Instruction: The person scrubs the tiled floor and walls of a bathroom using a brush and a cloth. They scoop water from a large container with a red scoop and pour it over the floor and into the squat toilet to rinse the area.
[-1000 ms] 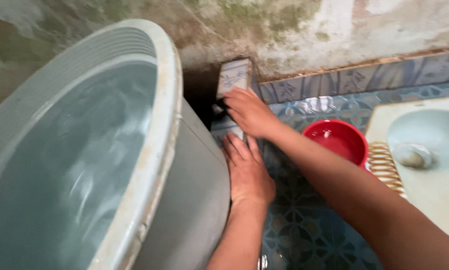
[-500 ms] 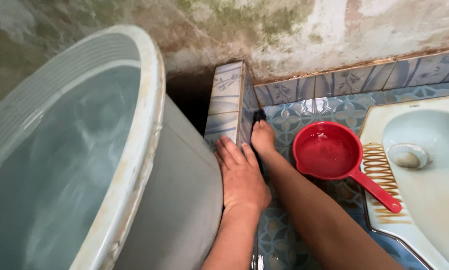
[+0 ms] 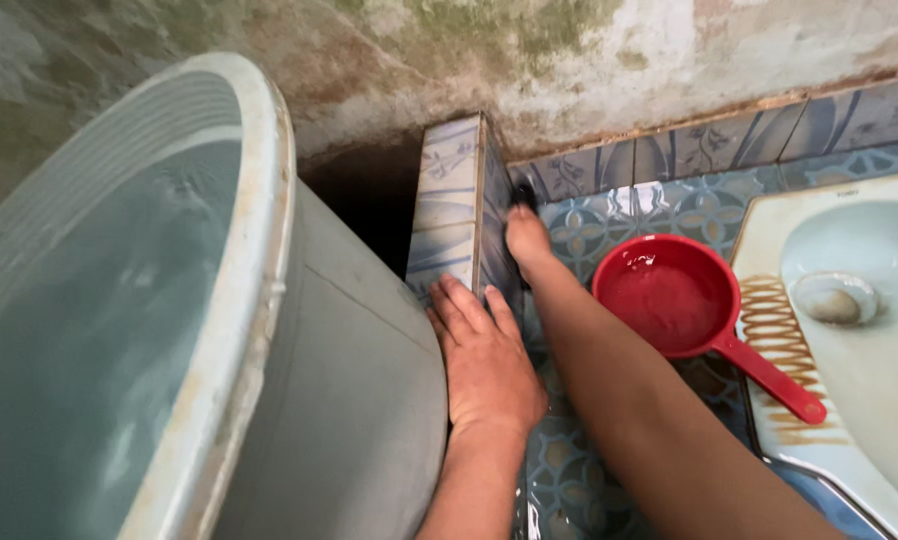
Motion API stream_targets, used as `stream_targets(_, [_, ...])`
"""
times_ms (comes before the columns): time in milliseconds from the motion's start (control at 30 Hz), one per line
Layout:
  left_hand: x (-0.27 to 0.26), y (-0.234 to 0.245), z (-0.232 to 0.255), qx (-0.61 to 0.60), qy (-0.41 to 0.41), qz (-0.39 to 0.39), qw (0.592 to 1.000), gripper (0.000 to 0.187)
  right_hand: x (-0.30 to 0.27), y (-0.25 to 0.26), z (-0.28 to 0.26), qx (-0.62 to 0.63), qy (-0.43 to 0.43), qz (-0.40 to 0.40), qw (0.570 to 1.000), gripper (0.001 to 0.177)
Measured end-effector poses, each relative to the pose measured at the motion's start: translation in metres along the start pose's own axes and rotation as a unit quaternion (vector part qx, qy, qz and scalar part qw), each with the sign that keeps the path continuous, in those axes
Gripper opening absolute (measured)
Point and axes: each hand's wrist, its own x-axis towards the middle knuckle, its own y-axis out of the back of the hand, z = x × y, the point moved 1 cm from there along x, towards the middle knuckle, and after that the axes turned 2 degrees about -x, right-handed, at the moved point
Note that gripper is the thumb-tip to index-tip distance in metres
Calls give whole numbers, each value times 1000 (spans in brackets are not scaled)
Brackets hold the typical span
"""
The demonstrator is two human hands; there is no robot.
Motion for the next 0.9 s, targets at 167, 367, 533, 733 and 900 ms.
stream_targets(167, [2, -2, -3, 11, 2, 27, 1000, 81, 28, -10, 15, 114, 26, 3, 993, 56])
stream_targets(367, [2, -8, -3, 0, 4, 41, 999, 80, -40, -19, 59, 149, 35, 28, 988, 46])
stream_targets(533, [-4, -3, -6, 1, -5, 35, 999, 79, -145, -5, 52, 244, -51, -45, 967, 43])
stream_targets(733, [-1, -9, -1, -2, 10, 48, 999, 74, -135, 29, -36, 404, -35, -37, 913, 58])
stream_targets(900, [-4, -11, -3, -6, 1, 44, 999, 75, -174, 22, -10, 388, -59, -78, 917, 56])
